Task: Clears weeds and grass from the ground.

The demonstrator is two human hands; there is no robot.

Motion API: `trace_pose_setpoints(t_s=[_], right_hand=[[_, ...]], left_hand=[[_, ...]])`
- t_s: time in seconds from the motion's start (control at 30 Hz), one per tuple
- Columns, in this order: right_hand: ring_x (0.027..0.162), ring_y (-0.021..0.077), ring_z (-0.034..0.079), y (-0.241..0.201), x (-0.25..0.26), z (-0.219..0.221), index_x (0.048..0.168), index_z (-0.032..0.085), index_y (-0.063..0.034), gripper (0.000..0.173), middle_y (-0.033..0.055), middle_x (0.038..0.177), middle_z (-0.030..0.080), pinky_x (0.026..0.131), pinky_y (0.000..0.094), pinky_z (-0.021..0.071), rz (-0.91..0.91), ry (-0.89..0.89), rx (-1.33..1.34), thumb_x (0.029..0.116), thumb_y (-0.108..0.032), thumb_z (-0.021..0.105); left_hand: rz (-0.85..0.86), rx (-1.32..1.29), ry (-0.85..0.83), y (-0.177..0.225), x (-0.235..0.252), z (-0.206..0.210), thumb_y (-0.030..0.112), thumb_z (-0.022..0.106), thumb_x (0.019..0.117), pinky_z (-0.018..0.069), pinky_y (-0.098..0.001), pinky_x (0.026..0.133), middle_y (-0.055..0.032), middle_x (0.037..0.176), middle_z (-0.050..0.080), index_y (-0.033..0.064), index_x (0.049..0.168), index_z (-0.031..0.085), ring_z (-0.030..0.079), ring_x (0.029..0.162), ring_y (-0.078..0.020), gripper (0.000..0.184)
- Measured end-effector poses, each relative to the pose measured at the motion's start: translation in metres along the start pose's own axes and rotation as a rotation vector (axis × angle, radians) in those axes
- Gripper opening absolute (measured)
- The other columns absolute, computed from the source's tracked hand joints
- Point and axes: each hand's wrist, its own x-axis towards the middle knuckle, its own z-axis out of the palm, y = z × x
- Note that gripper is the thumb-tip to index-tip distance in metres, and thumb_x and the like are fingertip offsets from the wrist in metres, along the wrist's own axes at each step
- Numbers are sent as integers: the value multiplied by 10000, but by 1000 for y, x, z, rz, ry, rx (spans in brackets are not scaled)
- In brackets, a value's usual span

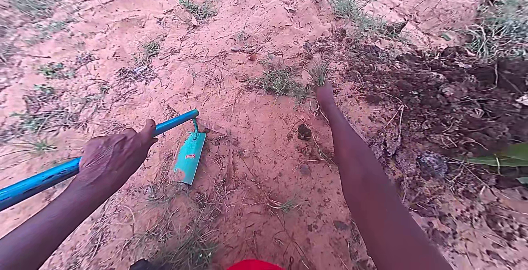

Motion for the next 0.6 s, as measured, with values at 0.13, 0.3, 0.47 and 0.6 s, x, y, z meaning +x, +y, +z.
trace_pose_setpoints(t_s=[0.13, 0.3, 0.47, 0.6], right_hand=[[1253, 436, 588, -1, -19, -6, 1470, 481, -7, 519, 302, 1350, 595, 1048, 626, 457, 9, -53, -108, 1008, -185, 635], [1197, 463, 605, 12, -66, -27, 1410, 551, -2, 441, 313, 1269, 630, 1005, 666, 450, -11, -73, -200, 1010, -170, 625], [981, 293, 653, 20, -119, -90, 1357, 543, -7, 436, 219, 1157, 644, 877, 515, 536, 3, 61, -4, 1019, -255, 660], [1184, 178, 611, -3, -148, -151, 1495, 403, -41, 873, 150, 1362, 578, 1018, 397, 528, -181, 282, 122, 761, -63, 873]], left_hand=[[-18, 8, -25, 1, -3, -7, 346, 549, 1069, 527, -600, 671, -264, 923, 658, 107, 1335, 546, 688, 855, -478, 357], [-2, 5, -27, -1, -3, -8, 339, 537, 1073, 537, -569, 656, -227, 899, 666, 124, 1334, 552, 695, 835, -452, 338], [26, -13, 30, -6, -3, -4, 333, 550, 1068, 535, -568, 632, -231, 880, 664, 102, 1324, 565, 693, 802, -446, 345], [21, -38, 37, -6, -3, -2, 321, 537, 1074, 529, -583, 656, -241, 893, 665, 85, 1304, 575, 689, 814, -460, 332]])
